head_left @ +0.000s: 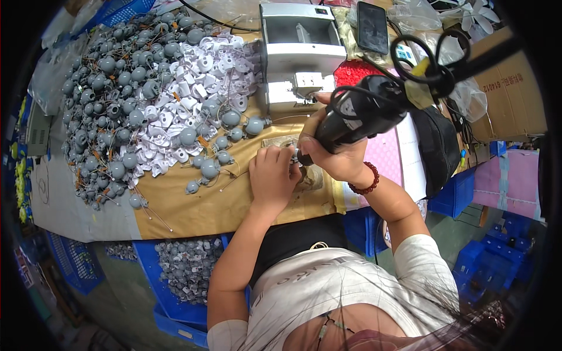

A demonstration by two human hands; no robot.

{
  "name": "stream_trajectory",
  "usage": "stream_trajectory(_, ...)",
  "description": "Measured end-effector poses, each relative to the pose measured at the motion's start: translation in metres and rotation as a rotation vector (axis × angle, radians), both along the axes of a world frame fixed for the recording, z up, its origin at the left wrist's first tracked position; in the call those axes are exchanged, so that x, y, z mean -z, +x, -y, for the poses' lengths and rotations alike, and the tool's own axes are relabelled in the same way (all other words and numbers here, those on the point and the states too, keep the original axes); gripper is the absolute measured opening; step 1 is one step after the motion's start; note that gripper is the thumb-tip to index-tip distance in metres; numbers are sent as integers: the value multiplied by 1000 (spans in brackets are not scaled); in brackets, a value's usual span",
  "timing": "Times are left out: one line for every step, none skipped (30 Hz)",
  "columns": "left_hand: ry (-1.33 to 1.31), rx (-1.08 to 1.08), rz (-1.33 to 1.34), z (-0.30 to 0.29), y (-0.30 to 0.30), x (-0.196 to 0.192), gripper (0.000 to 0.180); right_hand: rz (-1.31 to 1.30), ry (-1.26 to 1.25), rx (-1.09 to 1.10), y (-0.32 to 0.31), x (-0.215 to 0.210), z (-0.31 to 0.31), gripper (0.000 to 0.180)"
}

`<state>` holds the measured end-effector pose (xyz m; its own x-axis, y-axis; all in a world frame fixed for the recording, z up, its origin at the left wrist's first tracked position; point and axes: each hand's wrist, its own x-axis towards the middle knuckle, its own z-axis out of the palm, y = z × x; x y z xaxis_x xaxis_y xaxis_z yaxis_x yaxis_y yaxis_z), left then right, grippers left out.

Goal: The person is assembling small grey and red plastic parts using a pneumatic tool and a jig on a factory workbench.

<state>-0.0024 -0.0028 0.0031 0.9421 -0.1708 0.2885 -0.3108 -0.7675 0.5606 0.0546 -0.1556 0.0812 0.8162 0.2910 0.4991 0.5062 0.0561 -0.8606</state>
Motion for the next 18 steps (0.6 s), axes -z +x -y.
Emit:
stream_trajectory(-3, -3, 8, 0, 0, -1, 38, -2, 29, -13, -1, 1, -1, 69)
stream_trajectory(-8, -3, 14, 1, 1, -1, 39, -5, 55, -22, -2, 1, -1, 69)
stream_trajectory(-17, 9, 8, 0, 1, -1, 39, 11, 7, -12, -4, 3, 0, 68)
stream_trajectory(-26, 20, 3, -1, 1, -1, 40, 26, -41, -3, -6, 6, 2, 67)
stream_trajectory(-32, 26, -3, -3, 1, -1, 40, 25, -49, -22, -8, 10, 5, 65)
stream_trajectory(-34, 37, -13, -4, 2, -2, 41, 24, -61, -37, -10, 14, 9, 63)
stream_trajectory(-36, 48, -22, -5, 4, -4, 41, 5, -36, -76, -13, 21, 17, 60)
stream_trajectory(-33, 51, -31, -8, 4, -5, 41, -13, -5, -122, -15, 19, 16, 57)
stream_trajectory(-49, 53, -39, -9, 4, -6, 42, -21, 22, -141, -19, 17, 15, 57)
stream_trajectory(-64, 53, -47, -10, 4, -6, 42, -28, 50, -163, -24, 13, 12, 57)
stream_trajectory(-85, 65, -52, -9, 5, -8, 42, -34, 72, -175, -28, 5, 9, 57)
stream_trajectory(-87, 69, -73, -9, 5, -10, 41, -23, 66, -149, -30, 5, 9, 58)
stream_trajectory(-88, 74, -76, -8, 6, -10, 41, -14, 60, -122, -31, 5, 9, 59)
stream_trajectory(-86, 76, -79, -9, 5, -10, 41, 25, 54, -138, -30, 4, 8, 60)
stream_trajectory(-83, 77, -82, -9, 5, -9, 40, -13, 91, -180, -30, 5, 8, 59)
stream_trajectory(-84, 73, -83, -9, 5, -10, 40, -51, 127, -221, -30, 7, 9, 59)
stream_trajectory(-86, 70, -83, -9, 5, -11, 40, -72, 139, -231, -31, 9, 10, 58)
stream_trajectory(-88, 68, -84, -9, 4, -11, 40, -93, 151, -240, -32, 11, 11, 57)
